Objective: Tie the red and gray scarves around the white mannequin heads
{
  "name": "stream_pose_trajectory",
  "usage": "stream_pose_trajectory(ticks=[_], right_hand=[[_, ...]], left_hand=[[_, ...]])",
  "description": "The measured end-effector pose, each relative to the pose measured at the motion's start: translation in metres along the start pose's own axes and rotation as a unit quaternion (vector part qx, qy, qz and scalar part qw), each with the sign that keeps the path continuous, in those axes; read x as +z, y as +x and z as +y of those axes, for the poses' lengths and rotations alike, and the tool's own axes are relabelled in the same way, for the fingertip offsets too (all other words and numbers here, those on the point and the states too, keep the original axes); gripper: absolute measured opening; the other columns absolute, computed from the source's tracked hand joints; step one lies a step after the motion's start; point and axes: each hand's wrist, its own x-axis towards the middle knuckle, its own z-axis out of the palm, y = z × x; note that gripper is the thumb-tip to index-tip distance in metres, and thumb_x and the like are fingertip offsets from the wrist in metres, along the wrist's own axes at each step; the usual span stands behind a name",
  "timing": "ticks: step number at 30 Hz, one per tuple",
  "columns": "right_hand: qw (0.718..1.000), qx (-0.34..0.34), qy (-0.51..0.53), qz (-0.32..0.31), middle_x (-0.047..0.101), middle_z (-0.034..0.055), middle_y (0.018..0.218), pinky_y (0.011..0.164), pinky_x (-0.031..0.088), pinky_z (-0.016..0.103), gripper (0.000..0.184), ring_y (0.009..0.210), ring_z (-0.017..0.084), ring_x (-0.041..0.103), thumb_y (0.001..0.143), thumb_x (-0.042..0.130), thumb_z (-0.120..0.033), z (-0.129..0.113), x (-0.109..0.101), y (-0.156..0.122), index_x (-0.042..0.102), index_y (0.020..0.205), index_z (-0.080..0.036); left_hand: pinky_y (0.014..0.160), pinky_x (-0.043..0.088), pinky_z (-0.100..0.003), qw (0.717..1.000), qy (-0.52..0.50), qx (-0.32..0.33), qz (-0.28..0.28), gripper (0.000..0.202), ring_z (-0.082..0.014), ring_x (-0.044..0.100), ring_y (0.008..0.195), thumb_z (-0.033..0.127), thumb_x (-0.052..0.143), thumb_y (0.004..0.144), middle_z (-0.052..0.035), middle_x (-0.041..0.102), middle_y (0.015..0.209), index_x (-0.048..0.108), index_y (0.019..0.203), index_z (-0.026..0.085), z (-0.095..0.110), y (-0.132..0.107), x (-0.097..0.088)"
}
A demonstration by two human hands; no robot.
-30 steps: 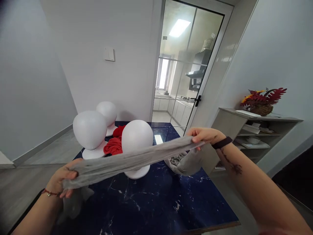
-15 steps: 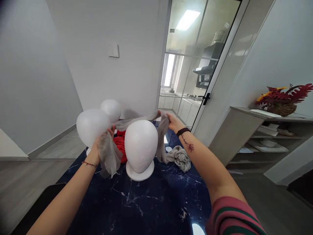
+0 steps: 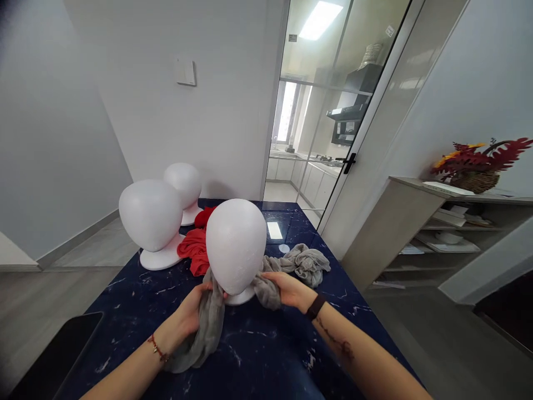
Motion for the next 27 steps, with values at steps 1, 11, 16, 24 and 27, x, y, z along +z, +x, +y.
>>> stream_pose_trajectory(ticks=[1, 11, 16, 24, 27], right_hand=[[1.0, -0.022, -0.004, 0.009, 0.066, 0.0058, 0.075, 0.075, 0.05, 0.027, 0.012, 0.069, 0.014, 0.064, 0.078, 0.059, -0.019, 0.009, 0.004, 0.006, 0.059, 0.086, -0.011], [0.949, -0.283, -0.101, 0.093, 0.056, -0.0039, 0.069, 0.064, 0.041, 0.026, 0.03, 0.067, 0.014, 0.053, 0.07, 0.068, -0.042, 0.059, 0.016, 0.046, 0.047, 0.075, -0.021], [0.887, -0.35, -0.294, 0.06, 0.058, -0.0003, 0.082, 0.076, 0.038, 0.028, 0.028, 0.082, 0.016, 0.051, 0.078, 0.063, -0.042, 0.07, 0.022, 0.032, 0.046, 0.08, -0.019], [0.927, -0.351, -0.133, 0.002, 0.056, -0.0008, 0.095, 0.084, 0.04, 0.03, 0.034, 0.089, 0.016, 0.054, 0.075, 0.067, -0.028, 0.078, 0.048, 0.008, 0.04, 0.094, -0.024], [0.967, -0.237, -0.004, -0.089, 0.057, -0.0003, 0.093, 0.077, 0.044, 0.032, 0.031, 0.082, 0.016, 0.057, 0.076, 0.063, -0.032, 0.08, 0.055, -0.003, 0.041, 0.096, -0.025]], left_hand=[[0.05, 0.052, -0.026, 1.0, 0.013, 0.0, 0.018, 0.017, -0.0193, 0.064, 0.051, 0.017, 0.05, 0.071, -0.0117, 0.069, 0.063, 0.062, 0.077, 0.007, -0.003, 0.0, 0.004], [0.043, 0.047, -0.025, 0.988, 0.124, 0.073, 0.048, 0.021, -0.0186, 0.062, 0.047, 0.019, 0.052, 0.072, -0.0098, 0.069, 0.061, 0.064, 0.086, 0.008, -0.006, 0.011, 0.008], [0.049, 0.051, -0.026, 0.976, 0.128, 0.153, 0.086, 0.022, -0.0173, 0.063, 0.05, 0.017, 0.061, 0.069, -0.0071, 0.07, 0.064, 0.063, 0.09, 0.011, -0.01, 0.012, 0.004], [0.048, 0.049, -0.027, 0.971, 0.131, 0.171, 0.1, 0.025, -0.0158, 0.06, 0.046, 0.009, 0.067, 0.06, -0.0028, 0.068, 0.061, 0.063, 0.084, 0.013, -0.021, 0.011, 0.002], [0.049, 0.048, -0.026, 0.967, 0.142, 0.185, 0.107, 0.024, -0.0157, 0.06, 0.047, 0.011, 0.07, 0.058, -0.001, 0.067, 0.059, 0.063, 0.081, 0.014, -0.024, 0.01, 0.002]])
